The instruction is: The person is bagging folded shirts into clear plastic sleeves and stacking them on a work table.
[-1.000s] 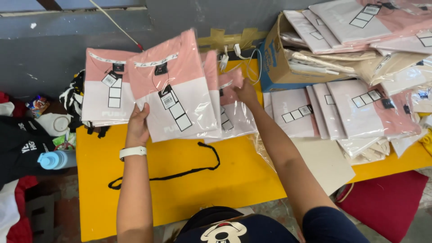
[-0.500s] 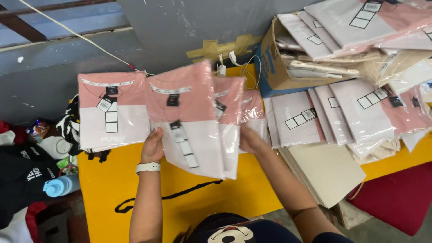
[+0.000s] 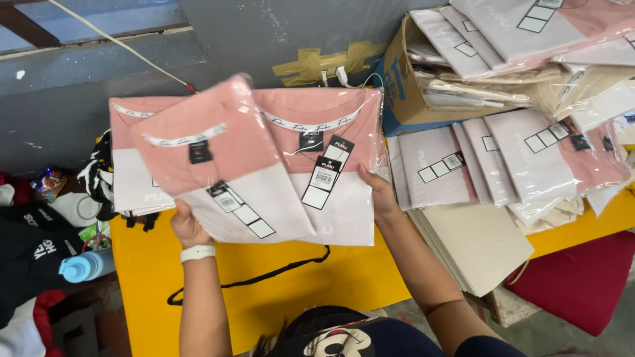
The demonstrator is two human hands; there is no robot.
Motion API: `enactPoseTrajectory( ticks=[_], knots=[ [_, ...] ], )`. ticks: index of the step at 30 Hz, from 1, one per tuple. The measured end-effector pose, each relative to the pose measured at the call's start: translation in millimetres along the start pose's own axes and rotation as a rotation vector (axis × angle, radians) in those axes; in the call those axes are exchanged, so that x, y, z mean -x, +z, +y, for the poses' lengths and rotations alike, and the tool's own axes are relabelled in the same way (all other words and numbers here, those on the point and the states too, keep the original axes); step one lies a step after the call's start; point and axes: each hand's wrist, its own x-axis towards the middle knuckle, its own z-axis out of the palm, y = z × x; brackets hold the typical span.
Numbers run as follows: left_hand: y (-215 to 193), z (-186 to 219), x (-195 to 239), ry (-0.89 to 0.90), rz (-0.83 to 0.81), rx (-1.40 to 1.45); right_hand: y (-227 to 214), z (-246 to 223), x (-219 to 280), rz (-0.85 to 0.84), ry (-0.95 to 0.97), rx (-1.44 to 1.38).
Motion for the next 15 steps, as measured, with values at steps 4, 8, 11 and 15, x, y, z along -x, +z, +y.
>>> enactPoseTrajectory(
  ticks=[4, 8, 11, 15],
  knots=[
    [28, -5, 15, 0.021, -0.032, 0.045, -53, 32, -27, 0.012, 0.053, -0.004],
    [34, -47, 13, -0.196, 0.179, -0.313, -13, 63, -30, 0.098, 0.009, 0.104],
    [126, -52, -1, -0.142, 0.214, -0.697, 43, 38, -23, 0.176, 0.011, 0.217],
    [193, -40, -20, 0.243, 0.196, -1.123, 65, 25, -51, 0.298, 0.034, 0.395]
  ],
)
